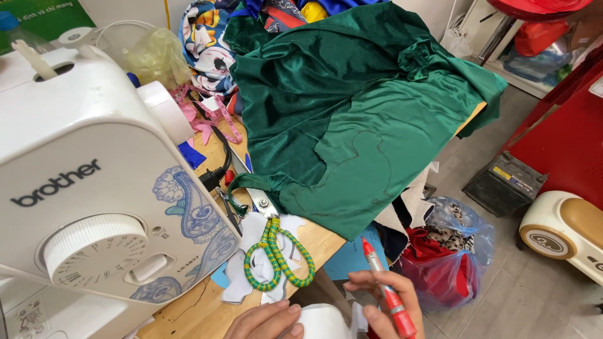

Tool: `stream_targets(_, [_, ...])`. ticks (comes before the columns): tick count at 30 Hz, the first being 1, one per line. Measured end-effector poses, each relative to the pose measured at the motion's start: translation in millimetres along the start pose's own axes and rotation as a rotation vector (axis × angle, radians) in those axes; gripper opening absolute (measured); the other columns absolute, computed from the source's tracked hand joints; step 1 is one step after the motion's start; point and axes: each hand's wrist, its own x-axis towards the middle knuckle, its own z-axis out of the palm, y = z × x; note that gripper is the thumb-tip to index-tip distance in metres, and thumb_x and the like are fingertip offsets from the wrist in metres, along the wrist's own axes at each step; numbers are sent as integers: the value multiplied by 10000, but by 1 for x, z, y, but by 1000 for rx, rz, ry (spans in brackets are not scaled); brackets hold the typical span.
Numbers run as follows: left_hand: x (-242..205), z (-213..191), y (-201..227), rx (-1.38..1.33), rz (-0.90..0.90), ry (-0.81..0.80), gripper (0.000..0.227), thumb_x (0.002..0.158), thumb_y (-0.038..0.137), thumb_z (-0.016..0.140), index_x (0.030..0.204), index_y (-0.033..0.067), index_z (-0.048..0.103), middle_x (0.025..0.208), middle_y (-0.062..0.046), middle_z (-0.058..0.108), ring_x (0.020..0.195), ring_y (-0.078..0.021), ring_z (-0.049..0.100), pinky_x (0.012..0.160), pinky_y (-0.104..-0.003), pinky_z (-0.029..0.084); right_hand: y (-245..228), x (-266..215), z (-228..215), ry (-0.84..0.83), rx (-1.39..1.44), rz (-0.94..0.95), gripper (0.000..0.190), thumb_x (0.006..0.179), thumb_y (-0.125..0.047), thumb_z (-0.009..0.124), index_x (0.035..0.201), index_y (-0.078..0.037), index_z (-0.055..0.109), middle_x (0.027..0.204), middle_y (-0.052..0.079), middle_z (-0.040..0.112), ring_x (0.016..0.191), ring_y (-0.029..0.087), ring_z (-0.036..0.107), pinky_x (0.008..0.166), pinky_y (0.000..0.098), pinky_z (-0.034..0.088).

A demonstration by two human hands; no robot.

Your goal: The person traces a white paper pattern onto a piece of green velvet fabric using a red marker. After completing the outline, they use a pair of scissors to cut along the marked line, separating the fabric shape from the rest of the material.

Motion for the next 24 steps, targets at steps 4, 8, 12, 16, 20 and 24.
stream_targets(4, [6,-11,6,-40,-32,-49,162,960,314,638,1097,311,722,1108,160,790,1063,-92,751,888,-287,611,-3,-1,3,-60,41,59,451,880,-245,795,1227,-21,613,1180,317,778,956,432,840,907,548,650])
stream_targets(8, [12,-13,9,-46,-100,-33,169,941,316,654,1085,303,741,1087,152,798,1037,-78,765,885,-255,599,12,9,-3,-271,165,9,461,859,-170,833,1176,48,579,987,372,788,792,353,804,756,395,650])
stream_targets(12, [40,-40,26,-17,-119,-22,145,974,278,587,1027,244,717,1099,54,795,1064,-211,764,919,-336,616,6,8,-15,-294,266,127,500,737,-8,923,1121,40,606,921,423,773,625,285,727,607,335,616])
stream_targets(16, [33,-44,16,30,-76,-69,137,976,279,615,1049,231,720,1194,20,761,1138,-249,725,967,-372,604,-7,21,-22,-353,360,159,525,722,134,880,1158,35,606,1006,439,746,641,271,690,629,346,601])
stream_targets(20, [34,-43,17,78,-61,-18,118,975,293,613,1040,250,701,1180,34,761,1133,-228,723,956,-349,596,-34,35,-26,-402,405,238,499,808,-13,905,1204,30,605,1110,440,715,639,315,670,603,397,580])
stream_targets(24, [41,-44,17,99,-31,20,117,978,267,631,1060,217,696,1175,8,757,1117,-237,726,936,-338,609,-57,40,-28,-492,191,407,497,859,-259,910,1185,30,671,1174,441,770,758,359,809,701,390,641])
